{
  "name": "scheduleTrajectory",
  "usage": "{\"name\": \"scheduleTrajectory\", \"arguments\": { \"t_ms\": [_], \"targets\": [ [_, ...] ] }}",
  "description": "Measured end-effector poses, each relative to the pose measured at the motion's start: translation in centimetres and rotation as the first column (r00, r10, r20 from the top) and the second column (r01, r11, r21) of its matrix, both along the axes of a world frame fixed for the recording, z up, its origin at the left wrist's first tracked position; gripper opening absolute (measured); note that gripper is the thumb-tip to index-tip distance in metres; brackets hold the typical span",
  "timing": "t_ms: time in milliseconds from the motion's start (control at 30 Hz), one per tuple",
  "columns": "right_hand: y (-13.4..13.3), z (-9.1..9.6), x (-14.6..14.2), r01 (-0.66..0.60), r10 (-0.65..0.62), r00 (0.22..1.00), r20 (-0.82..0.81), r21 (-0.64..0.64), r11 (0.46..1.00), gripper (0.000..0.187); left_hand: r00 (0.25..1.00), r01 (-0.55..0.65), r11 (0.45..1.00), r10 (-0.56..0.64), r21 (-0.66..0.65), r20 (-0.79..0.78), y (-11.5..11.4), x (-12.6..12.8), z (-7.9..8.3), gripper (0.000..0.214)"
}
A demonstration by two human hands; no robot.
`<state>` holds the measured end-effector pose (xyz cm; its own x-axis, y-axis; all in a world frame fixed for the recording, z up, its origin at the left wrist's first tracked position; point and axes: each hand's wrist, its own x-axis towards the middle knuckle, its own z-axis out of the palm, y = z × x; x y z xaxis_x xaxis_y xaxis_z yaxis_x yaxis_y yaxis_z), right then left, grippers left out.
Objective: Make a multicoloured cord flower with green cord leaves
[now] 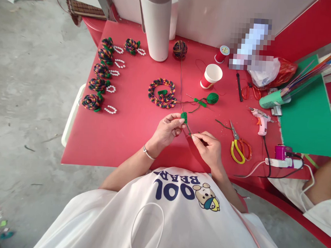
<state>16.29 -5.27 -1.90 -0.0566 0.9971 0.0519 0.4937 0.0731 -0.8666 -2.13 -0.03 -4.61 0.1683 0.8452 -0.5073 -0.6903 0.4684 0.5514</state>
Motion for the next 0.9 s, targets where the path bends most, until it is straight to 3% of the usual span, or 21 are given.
{"name": "scheduleTrajectory", "arguments": {
  "t_ms": [900],
  "targets": [
    [0.07,-0.01,-0.09,-0.004,0.005,1.0,-0.004,0.027,1.0,0.019,0.999,0.044,0.998,-0.044,0.047,-0.012,-0.29,0.07,-0.05,0.056]
  ]
}}
